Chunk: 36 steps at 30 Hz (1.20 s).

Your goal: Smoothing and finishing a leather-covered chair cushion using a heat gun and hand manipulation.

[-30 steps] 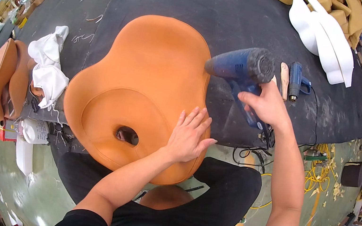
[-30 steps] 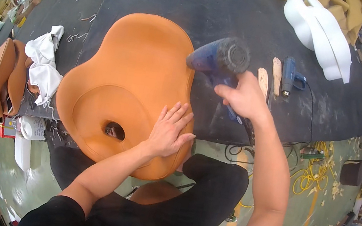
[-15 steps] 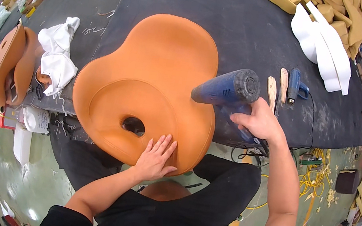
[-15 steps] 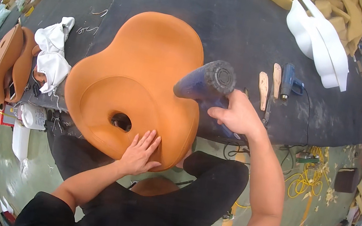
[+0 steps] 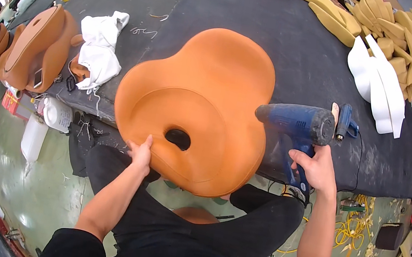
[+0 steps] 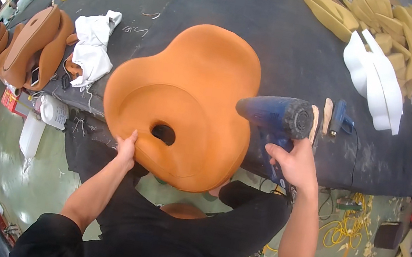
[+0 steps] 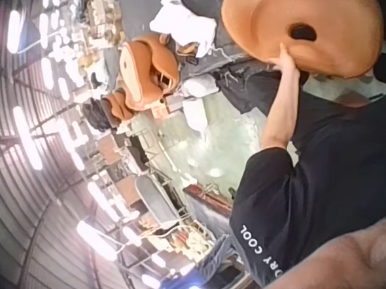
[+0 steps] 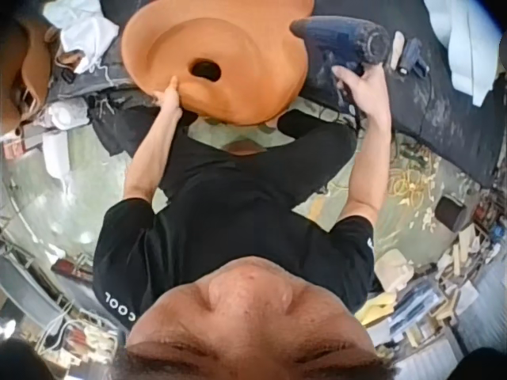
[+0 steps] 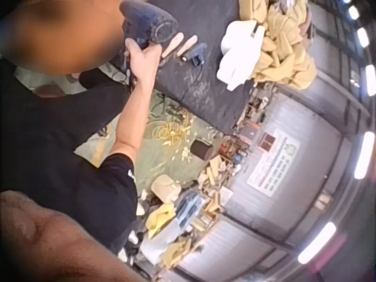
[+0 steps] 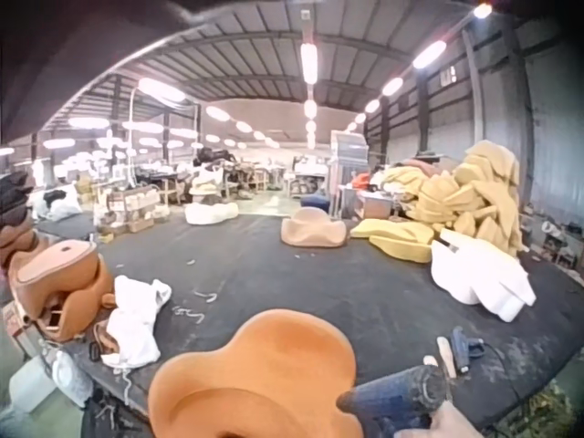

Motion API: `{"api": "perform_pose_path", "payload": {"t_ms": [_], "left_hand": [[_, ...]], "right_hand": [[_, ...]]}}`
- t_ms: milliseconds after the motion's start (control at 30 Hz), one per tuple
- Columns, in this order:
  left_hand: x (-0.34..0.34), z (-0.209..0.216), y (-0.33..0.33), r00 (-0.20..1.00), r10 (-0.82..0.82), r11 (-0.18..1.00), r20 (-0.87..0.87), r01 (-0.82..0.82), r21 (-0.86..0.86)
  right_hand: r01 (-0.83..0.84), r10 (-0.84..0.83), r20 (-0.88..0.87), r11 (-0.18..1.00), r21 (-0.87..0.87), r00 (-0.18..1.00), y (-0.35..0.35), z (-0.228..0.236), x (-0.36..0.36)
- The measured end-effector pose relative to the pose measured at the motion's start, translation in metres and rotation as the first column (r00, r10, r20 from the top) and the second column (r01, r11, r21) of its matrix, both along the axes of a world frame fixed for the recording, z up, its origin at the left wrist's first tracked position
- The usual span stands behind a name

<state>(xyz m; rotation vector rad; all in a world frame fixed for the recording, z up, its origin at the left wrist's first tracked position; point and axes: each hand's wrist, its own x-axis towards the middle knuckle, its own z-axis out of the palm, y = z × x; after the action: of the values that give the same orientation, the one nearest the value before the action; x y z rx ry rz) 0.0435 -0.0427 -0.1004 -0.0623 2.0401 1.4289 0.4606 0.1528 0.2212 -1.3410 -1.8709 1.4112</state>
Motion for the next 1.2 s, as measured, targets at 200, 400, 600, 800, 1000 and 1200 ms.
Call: {"api": "perform_pose_path", "payload": {"t_ms": [200, 400, 600, 800, 1000, 1200], "left_hand": [[0.161, 0.025, 0.024, 0.928, -0.082, 0.996, 0.363, 0.064, 0.061], [0.255, 0.146, 0.048, 0.429, -0.82, 0.571, 0.378, 0.589, 0.572], [0.07, 0.156, 0.062, 0.002, -0.296, 0.729, -0.955, 0.646, -0.225], [0.035, 0.099, 0.088, 0.717, -0.567, 0.648, -0.405, 0.692, 0.317], [0.114, 0.086, 0.03, 0.713, -0.437, 0.83, -0.549, 0.555, 0.061], [0.11, 0.118, 0.003, 0.756, -0.522, 0.819, -0.395, 0.573, 0.014]], "right_hand": [[0.097, -0.082, -0.197, 0.993, 0.067, 0.977, -0.021, 0.023, -0.019], [0.136, -0.119, -0.173, 0.986, 0.092, 0.978, -0.03, 0.035, -0.012], [0.112, -0.101, -0.175, 0.992, 0.054, 0.979, -0.035, 0.042, -0.007], [0.028, -0.013, -0.21, 0.997, 0.067, 0.978, -0.005, 0.02, -0.049], [-0.101, 0.099, -0.019, 0.991, -0.083, 0.995, 0.016, 0.017, -0.104], [-0.283, 0.297, 0.137, 0.953, -0.112, 0.945, 0.023, 0.014, -0.153]]}}
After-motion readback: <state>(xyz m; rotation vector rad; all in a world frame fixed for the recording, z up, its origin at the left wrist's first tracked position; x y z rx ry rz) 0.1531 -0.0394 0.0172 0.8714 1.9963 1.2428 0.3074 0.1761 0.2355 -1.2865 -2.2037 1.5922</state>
